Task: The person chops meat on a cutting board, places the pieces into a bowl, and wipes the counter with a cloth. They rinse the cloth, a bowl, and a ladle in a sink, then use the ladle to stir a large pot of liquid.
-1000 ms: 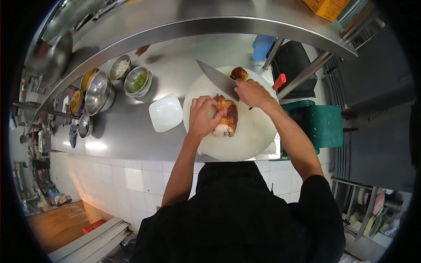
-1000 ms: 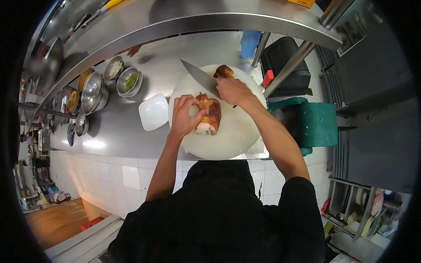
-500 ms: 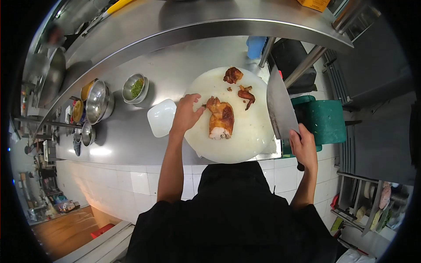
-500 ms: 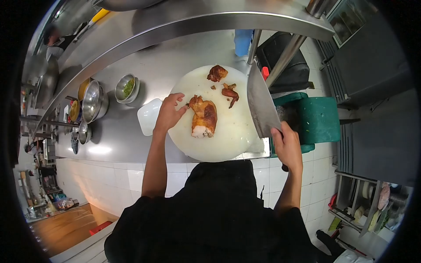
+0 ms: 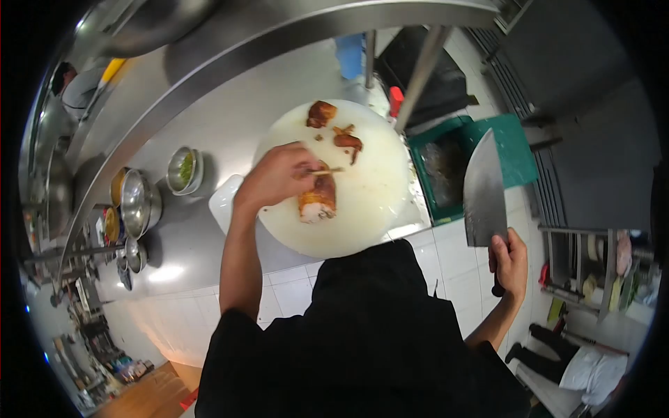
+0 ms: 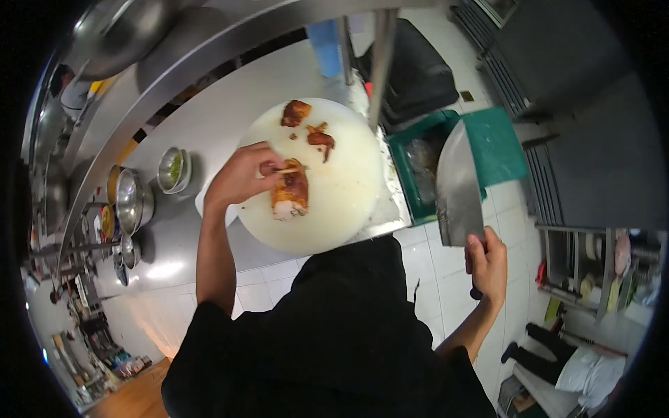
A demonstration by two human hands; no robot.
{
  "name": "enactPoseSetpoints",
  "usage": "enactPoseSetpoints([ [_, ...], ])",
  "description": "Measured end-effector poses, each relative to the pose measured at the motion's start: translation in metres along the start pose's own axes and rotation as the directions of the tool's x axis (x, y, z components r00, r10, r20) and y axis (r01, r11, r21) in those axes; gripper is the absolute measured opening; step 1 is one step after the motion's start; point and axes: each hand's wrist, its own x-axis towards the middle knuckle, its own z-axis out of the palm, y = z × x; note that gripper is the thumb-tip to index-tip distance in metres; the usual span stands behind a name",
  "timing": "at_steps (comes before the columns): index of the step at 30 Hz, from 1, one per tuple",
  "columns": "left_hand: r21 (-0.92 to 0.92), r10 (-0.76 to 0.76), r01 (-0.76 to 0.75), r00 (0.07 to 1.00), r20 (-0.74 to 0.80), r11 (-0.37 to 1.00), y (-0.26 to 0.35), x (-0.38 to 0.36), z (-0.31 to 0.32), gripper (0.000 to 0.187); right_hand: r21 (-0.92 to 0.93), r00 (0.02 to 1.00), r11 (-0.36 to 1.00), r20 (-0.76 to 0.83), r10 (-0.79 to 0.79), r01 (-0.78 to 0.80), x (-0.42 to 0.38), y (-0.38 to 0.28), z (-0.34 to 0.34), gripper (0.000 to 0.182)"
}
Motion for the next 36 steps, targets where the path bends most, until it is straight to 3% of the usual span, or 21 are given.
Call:
enactPoseSetpoints([
  [1,0.002,0.091,-0.092,0.988,0.124,0.996,0.019,0.023,0.012,0.013,0.020,0.999,1.000,-0.040,-0.001,0.002,-0.003,0.001,-0.007,0.031],
  [3,0.080,0.275,-0.297,0.938,0.209,0.952,0.056,0.066,0.044,0.014,0.006,0.994,1.000,-0.112,-0.006,0.006,-0.007,0.005,-0.018,0.030],
  [5,0.139,0.307,-0.321,0.945,0.115,0.937,0.075,0.111,0.092,0.015,0.005,0.988,1.000,-0.153,-0.002,0.003,-0.010,0.011,-0.028,0.030],
  [8,0.146,0.443,-0.426,0.890,-0.108,0.893,0.095,0.133,0.115,0.014,0.064,0.977,0.998,-0.208,0.036,-0.023,-0.021,0.017,-0.031,0.028],
  [11,0.059,0.208,-0.207,0.978,-0.018,0.977,0.071,0.111,0.059,0.013,0.120,0.969,0.992,-0.238,0.071,-0.043,-0.039,0.027,-0.033,0.027],
  [13,0.150,-0.086,0.067,0.988,0.127,0.986,0.033,0.090,0.007,0.015,0.148,0.966,0.986,-0.232,0.114,-0.081,-0.050,0.038,-0.034,0.027],
  [15,0.395,-0.230,0.189,0.971,0.060,0.899,-0.032,0.078,-0.014,0.019,0.171,0.963,0.981,-0.235,0.134,-0.095,-0.052,0.045,-0.029,0.027],
  [18,0.362,-0.312,0.276,0.949,0.044,0.890,-0.060,0.078,-0.006,0.022,0.179,0.960,0.979,-0.239,0.143,-0.101,-0.045,0.041,-0.023,0.027],
  [19,0.296,-0.204,0.168,0.974,0.096,0.940,-0.065,0.080,0.004,0.024,0.175,0.963,0.980,-0.232,0.136,-0.096,-0.041,0.040,-0.022,0.027],
  [21,0.438,-0.095,0.058,0.993,0.065,0.897,-0.065,0.078,0.025,0.021,0.159,0.970,0.984,-0.215,0.116,-0.083,-0.034,0.036,-0.024,0.027],
  [24,0.510,-0.220,0.177,0.975,0.025,0.842,-0.057,0.082,0.039,0.012,0.140,0.974,0.987,-0.201,0.103,-0.076,-0.032,0.032,-0.027,0.027],
  [28,0.468,-0.230,0.166,0.970,0.083,0.868,-0.055,0.086,0.038,0.007,0.159,0.954,0.983,-0.268,0.137,-0.097,-0.043,0.037,-0.030,0.026],
  [31,0.313,-0.110,0.053,0.979,0.170,0.948,-0.001,0.077,0.026,0.006,0.175,0.932,0.978,-0.320,0.168,-0.116,-0.059,0.042,-0.035,0.027],
  [33,0.148,0.061,-0.114,0.945,0.323,0.982,0.048,0.086,0.025,0.005,0.167,0.921,0.975,-0.335,0.198,-0.149,-0.067,0.046,-0.037,0.028],
  [36,0.045,0.353,-0.371,0.910,0.215,0.928,0.089,0.127,0.070,0.012,0.197,0.918,0.972,-0.346,0.195,-0.132,-0.065,0.041,-0.034,0.030],
])
